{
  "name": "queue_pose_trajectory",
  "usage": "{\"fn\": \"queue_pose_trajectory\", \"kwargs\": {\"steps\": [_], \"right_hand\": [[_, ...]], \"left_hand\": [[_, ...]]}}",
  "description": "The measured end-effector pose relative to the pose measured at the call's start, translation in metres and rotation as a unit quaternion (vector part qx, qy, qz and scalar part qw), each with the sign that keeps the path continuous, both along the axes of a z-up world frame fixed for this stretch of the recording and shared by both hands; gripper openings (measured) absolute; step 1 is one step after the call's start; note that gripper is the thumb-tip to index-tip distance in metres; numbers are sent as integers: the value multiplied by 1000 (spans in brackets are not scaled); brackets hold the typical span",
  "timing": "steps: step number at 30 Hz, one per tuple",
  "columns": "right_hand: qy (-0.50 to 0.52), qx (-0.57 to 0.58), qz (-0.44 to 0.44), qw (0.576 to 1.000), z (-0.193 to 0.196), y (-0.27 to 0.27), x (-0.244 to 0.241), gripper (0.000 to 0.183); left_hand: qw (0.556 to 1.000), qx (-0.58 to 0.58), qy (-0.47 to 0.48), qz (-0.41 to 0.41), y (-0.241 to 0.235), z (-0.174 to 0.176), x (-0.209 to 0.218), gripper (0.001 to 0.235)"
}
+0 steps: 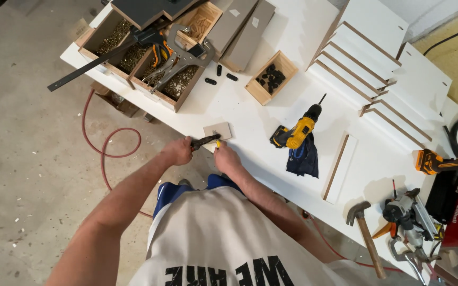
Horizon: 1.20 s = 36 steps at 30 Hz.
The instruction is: Trimming small protrusions from a wooden component using pliers and a utility knife
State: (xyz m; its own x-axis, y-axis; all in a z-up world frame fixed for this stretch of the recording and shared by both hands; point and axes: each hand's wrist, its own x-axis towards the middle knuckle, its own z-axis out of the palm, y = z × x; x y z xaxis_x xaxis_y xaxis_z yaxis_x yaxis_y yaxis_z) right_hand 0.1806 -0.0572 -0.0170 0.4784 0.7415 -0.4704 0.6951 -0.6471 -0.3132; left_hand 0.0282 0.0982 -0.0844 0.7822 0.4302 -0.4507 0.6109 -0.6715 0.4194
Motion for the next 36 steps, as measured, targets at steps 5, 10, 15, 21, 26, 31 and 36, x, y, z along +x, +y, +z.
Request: {"fn": "queue_pose_trajectory", "kwargs": {"steps": [5,10,15,21,26,31,36], "right_hand": [[-38,-12,19,999,-33,-5,3,47],[-47,-2,23,999,-57,-11,9,49],[-59,22,20,998,-27,-5,-1,49],[-54,-19,21,998,-65,-4,12,51],[-42,-19,12,999,-64,-9,6,50],[-48,2,6,999,-43,-1,6,48],[-36,-35,15,999,-19,-1,-1,48]], "left_hand": [[985,166,-16,36,-36,18,-5,28],[918,383,-101,8,-32,-13,-6,25],[1000,3,31,-4,1,-17,3,52],[971,234,-28,34,-41,6,-2,22],[965,258,-33,16,-31,5,-5,23],[998,-62,26,10,0,11,1,49],[973,225,-29,35,-38,-11,-4,19]]}}
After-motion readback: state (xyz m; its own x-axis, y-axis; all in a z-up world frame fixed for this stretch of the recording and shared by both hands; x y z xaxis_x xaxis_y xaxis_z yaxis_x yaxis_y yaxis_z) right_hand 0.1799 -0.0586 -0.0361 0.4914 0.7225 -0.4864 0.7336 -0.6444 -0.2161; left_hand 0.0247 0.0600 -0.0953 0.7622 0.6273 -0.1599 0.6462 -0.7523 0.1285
